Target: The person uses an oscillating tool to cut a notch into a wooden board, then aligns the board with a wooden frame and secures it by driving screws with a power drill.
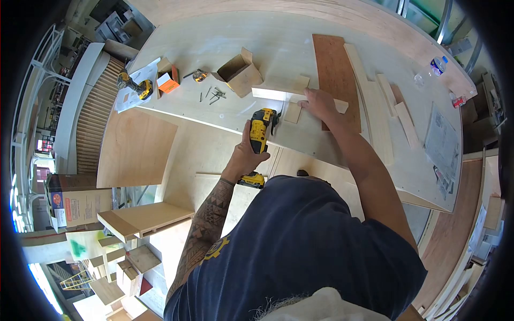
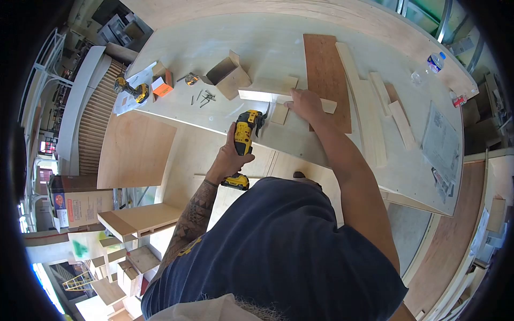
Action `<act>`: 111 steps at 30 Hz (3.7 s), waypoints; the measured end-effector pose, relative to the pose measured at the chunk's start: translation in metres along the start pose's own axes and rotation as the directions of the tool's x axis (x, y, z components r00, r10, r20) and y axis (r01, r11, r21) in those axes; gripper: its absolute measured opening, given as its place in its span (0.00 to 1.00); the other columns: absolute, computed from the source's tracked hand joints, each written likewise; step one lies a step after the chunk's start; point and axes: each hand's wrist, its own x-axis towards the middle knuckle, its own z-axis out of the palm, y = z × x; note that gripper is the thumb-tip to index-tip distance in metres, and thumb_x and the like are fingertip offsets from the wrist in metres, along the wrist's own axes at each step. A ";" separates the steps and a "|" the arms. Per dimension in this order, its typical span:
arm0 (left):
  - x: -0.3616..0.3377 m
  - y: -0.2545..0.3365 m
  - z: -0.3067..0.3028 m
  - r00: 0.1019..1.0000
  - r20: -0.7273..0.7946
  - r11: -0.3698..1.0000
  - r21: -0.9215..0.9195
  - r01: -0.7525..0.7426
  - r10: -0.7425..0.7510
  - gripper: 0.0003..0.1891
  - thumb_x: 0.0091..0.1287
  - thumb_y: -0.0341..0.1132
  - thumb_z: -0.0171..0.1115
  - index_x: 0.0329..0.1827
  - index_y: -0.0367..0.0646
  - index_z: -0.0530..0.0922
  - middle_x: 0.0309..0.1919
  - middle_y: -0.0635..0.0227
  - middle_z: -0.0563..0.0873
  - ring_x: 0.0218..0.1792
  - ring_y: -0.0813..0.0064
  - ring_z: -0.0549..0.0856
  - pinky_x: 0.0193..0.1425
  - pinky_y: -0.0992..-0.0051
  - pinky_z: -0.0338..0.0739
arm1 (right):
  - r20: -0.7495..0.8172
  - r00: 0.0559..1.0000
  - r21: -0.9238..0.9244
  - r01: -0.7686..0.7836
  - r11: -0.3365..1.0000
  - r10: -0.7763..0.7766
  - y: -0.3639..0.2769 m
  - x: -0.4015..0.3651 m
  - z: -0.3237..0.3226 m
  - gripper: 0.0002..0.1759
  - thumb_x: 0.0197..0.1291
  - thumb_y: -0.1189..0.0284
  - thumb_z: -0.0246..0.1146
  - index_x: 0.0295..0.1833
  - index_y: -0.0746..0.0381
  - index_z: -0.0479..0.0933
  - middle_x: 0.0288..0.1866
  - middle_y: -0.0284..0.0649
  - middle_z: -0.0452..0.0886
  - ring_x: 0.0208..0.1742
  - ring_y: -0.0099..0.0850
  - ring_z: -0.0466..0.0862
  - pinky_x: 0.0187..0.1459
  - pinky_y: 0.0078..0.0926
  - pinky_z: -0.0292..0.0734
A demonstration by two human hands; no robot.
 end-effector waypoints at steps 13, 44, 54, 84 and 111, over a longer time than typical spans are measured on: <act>0.008 0.008 0.010 0.999 -0.002 0.999 -0.002 0.034 -0.034 0.65 0.58 0.40 0.77 0.89 0.42 0.36 0.52 0.36 0.88 0.54 0.42 0.90 0.61 0.57 0.85 | -0.051 0.999 -0.035 -0.001 0.999 -0.001 -0.003 -0.001 0.002 0.24 0.64 0.52 0.72 0.44 0.63 0.79 0.42 0.49 0.88 0.48 0.49 0.90 0.48 0.49 0.85; 0.008 0.011 0.006 0.998 0.007 0.998 -0.011 0.061 -0.061 0.65 0.59 0.41 0.78 0.89 0.41 0.36 0.53 0.38 0.89 0.54 0.46 0.91 0.61 0.59 0.86 | -0.053 0.999 0.002 -0.007 1.000 0.007 -0.003 0.000 0.003 0.23 0.64 0.53 0.73 0.44 0.63 0.78 0.44 0.51 0.89 0.48 0.52 0.89 0.49 0.51 0.84; 0.010 0.007 0.008 0.998 0.023 0.997 -0.040 0.063 -0.062 0.65 0.59 0.42 0.78 0.89 0.41 0.36 0.52 0.37 0.89 0.53 0.45 0.91 0.60 0.59 0.86 | -0.048 0.999 0.004 -0.014 1.000 0.014 -0.006 -0.001 0.000 0.23 0.63 0.53 0.73 0.43 0.63 0.78 0.42 0.50 0.88 0.47 0.52 0.89 0.49 0.52 0.83; 0.014 0.007 0.004 0.999 0.016 0.999 -0.012 0.039 -0.039 0.65 0.59 0.41 0.78 0.89 0.40 0.36 0.53 0.35 0.88 0.54 0.43 0.90 0.59 0.59 0.85 | -0.063 0.998 -0.009 0.012 1.000 -0.013 -0.002 -0.001 0.005 0.24 0.63 0.52 0.72 0.45 0.62 0.77 0.43 0.48 0.88 0.48 0.52 0.89 0.48 0.53 0.84; 0.017 0.014 -0.004 0.998 0.044 0.999 -0.032 0.036 -0.035 0.64 0.59 0.39 0.77 0.89 0.42 0.37 0.39 0.50 0.89 0.27 0.62 0.90 0.30 0.66 0.88 | 0.004 1.000 -0.051 0.002 0.999 -0.002 -0.007 -0.002 -0.004 0.23 0.65 0.54 0.71 0.51 0.61 0.78 0.46 0.48 0.89 0.50 0.50 0.89 0.49 0.52 0.84</act>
